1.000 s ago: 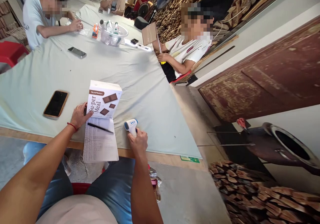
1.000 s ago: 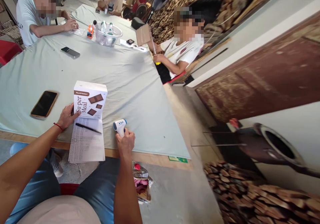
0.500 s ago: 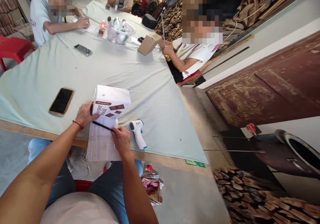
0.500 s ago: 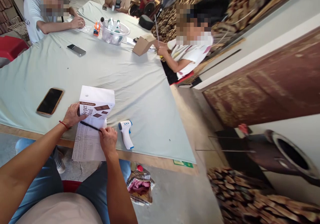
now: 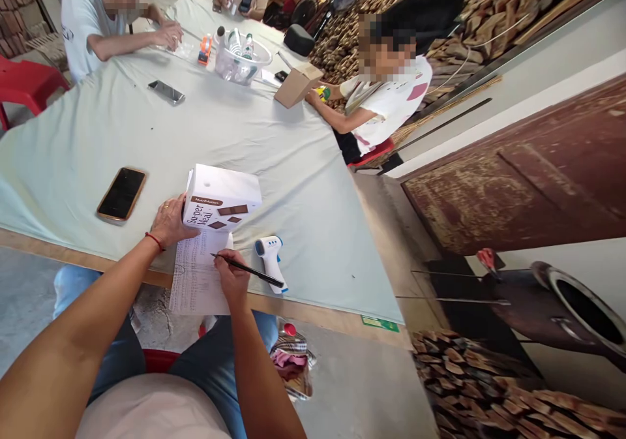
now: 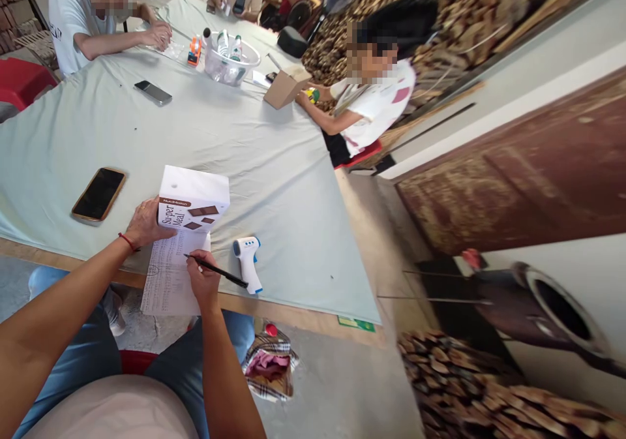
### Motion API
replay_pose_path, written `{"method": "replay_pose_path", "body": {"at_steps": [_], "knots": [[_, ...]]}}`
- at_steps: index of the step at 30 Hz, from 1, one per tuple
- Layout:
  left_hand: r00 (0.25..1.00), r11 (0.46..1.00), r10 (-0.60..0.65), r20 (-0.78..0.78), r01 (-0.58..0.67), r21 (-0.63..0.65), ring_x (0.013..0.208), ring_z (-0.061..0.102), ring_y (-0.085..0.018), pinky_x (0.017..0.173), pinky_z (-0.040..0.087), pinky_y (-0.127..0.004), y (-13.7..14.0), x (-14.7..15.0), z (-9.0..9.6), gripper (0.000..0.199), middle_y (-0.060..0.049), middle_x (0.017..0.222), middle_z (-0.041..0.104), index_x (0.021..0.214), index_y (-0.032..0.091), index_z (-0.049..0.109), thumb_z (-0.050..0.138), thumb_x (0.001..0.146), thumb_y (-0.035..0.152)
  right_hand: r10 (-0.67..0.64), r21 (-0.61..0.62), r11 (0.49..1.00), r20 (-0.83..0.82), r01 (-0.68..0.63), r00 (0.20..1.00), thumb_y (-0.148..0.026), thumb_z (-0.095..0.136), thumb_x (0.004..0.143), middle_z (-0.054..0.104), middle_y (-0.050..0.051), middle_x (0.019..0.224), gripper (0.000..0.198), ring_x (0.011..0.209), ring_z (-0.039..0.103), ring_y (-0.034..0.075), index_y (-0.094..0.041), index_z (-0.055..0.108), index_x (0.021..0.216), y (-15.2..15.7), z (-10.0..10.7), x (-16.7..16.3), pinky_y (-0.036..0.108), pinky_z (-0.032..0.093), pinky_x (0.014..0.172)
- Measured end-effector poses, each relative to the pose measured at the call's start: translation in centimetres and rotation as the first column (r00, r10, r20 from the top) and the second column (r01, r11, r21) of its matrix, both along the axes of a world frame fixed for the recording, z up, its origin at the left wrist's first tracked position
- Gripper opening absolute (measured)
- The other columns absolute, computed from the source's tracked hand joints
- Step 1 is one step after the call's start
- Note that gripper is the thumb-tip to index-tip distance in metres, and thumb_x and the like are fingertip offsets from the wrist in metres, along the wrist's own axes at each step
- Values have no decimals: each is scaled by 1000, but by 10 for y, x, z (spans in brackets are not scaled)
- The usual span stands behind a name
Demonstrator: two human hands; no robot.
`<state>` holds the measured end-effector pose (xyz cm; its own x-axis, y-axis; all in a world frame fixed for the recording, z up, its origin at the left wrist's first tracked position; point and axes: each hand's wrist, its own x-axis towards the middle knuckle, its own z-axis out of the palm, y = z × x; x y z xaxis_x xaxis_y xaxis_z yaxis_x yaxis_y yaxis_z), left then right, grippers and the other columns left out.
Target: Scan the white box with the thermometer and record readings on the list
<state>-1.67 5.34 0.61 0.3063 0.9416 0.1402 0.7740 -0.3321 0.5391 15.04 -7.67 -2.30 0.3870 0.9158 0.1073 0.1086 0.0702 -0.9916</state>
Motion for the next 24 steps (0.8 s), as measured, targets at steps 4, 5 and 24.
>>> {"method": "replay_pose_path", "body": {"at_steps": [4, 5, 24], "knots": [[1000, 1000, -11, -12, 11, -4, 136, 45, -35, 116, 32, -49, 0, 1, -5, 100, -16, 140, 54, 144, 16, 37, 83, 59, 40, -50, -50, 997, 14, 50, 999, -33, 60, 69, 63, -1, 65, 13, 61, 56, 14, -21, 62, 74, 2, -7, -13, 29, 49, 61], [1000, 1000, -9, -11, 9, -3, 137, 44, -36, 117, 31, -50, 0, 1, -6, 103, -17, 142, 52, 146, 16, 35, 84, 58, 41, -50, -59, 997, 39, 52, 998, -34, 60, 69, 62, -1, 64, 13, 60, 56, 14, -21, 62, 72, 1, -7, -14, 28, 48, 60], [1000, 1000, -13, -24, 13, -1, 137, 44, -36, 117, 30, -50, 2, 1, -14, 112, -18, 142, 52, 150, 14, 29, 83, 58, 47, 77, -105, 993, 297, -48, 952, -37, 55, 76, 66, 0, 67, 17, 64, 60, 16, -22, 64, 71, 1, -6, -11, 31, 52, 68]]}}
